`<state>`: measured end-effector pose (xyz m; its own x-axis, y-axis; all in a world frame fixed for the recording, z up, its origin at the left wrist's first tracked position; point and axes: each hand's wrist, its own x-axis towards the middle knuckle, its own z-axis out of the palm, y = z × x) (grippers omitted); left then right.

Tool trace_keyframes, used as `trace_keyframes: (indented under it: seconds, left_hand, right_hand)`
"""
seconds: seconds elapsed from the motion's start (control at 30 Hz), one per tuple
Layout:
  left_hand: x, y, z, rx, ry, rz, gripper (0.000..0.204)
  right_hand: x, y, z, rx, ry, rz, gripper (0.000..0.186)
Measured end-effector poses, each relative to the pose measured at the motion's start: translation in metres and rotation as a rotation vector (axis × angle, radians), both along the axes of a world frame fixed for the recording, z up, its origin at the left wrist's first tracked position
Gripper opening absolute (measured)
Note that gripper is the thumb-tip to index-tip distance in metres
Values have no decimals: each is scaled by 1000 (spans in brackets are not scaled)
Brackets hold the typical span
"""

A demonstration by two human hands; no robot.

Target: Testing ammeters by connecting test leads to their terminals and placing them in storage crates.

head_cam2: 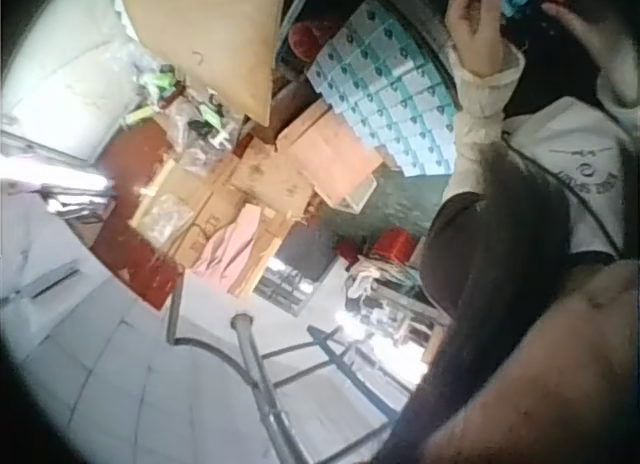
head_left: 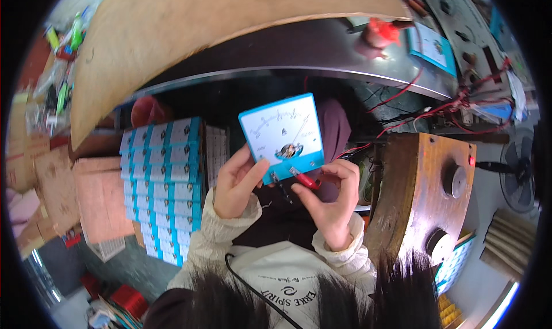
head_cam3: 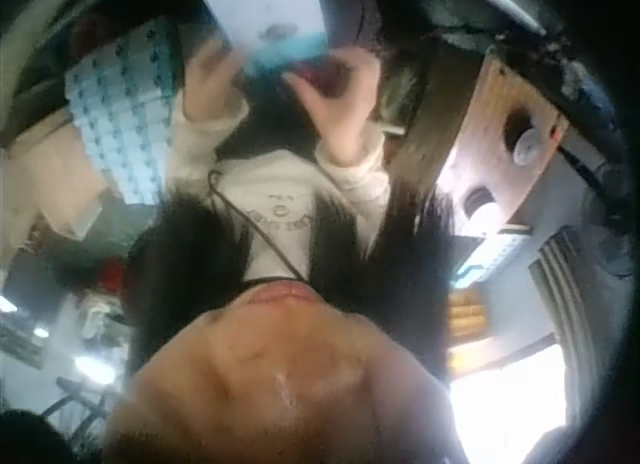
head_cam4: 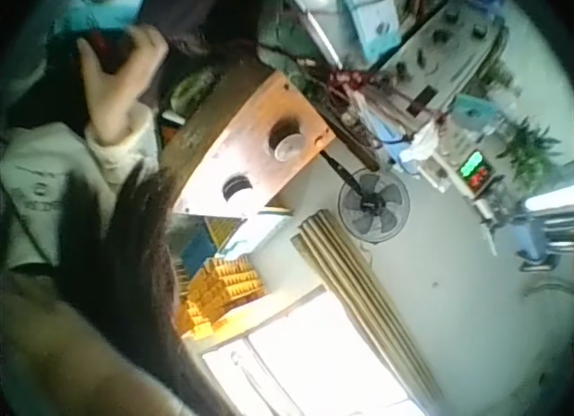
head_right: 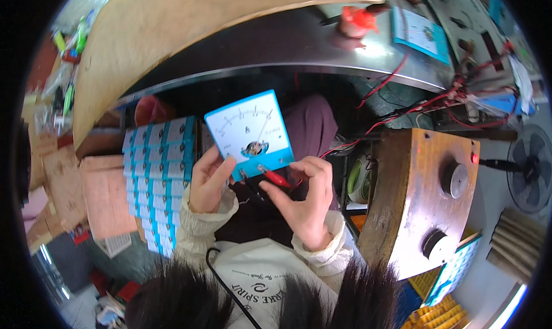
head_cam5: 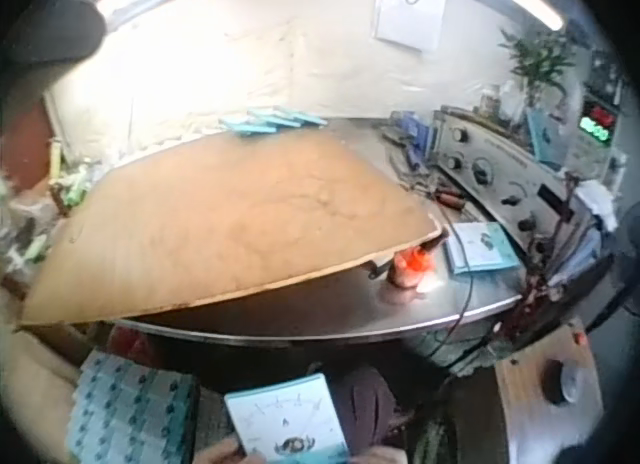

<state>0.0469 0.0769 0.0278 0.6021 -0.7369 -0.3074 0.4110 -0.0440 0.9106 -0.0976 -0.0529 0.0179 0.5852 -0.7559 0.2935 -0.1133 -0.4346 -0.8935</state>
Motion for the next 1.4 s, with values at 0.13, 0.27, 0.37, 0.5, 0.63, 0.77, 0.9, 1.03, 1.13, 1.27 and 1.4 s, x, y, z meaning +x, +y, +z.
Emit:
trace_keyframes:
  seconds: [0.13, 0.27, 0.37, 0.5, 0.63, 0.77, 0.9, 1.03, 1.13, 1.27, 1.4]
  left_hand:
    - [-18, -14, 1, -121, -85, -65, 47]
    - [-50, -41, -1, -118, -243, -251, 53]
    - [-64, -54, -4, -163, -155, -572, 65]
    - [-61, -61, -16, -60, -225, -668, 60]
    - [-46, -64, -22, 59, -223, -623, 55]
    - [-34, -71, -19, -24, -277, -663, 49]
    - [-28, -66, -12, -32, -303, -630, 48]
    - [-31, -55, -14, -29, -200, -572, 46]
    - [-39, -51, -21, -80, -191, -543, 44]
    - [-50, -50, -21, -10, -345, -489, 48]
    - [-40, -35, -13, 22, -632, -185, 45]
  right_hand:
    - [-5, 3, 14, -61, 204, -23, 114]
    - [-23, -2, 3, 50, 117, -171, 129]
    - [-88, -31, -18, -29, 123, -439, 120]
    - [-228, -94, -29, -316, 390, -1225, 103]
    - [-338, -108, -21, -586, 956, -1629, 108]
    - [-360, -114, -35, -463, 861, -1576, 109]
    - [-362, -115, -35, -478, 905, -1584, 107]
    - [-333, -113, -25, -562, 950, -1596, 100]
    - [-257, -103, -29, -387, 678, -1380, 99]
    - [-108, -56, -37, 6, 90, -575, 114]
    - [-10, -3, -19, -76, 74, -156, 122]
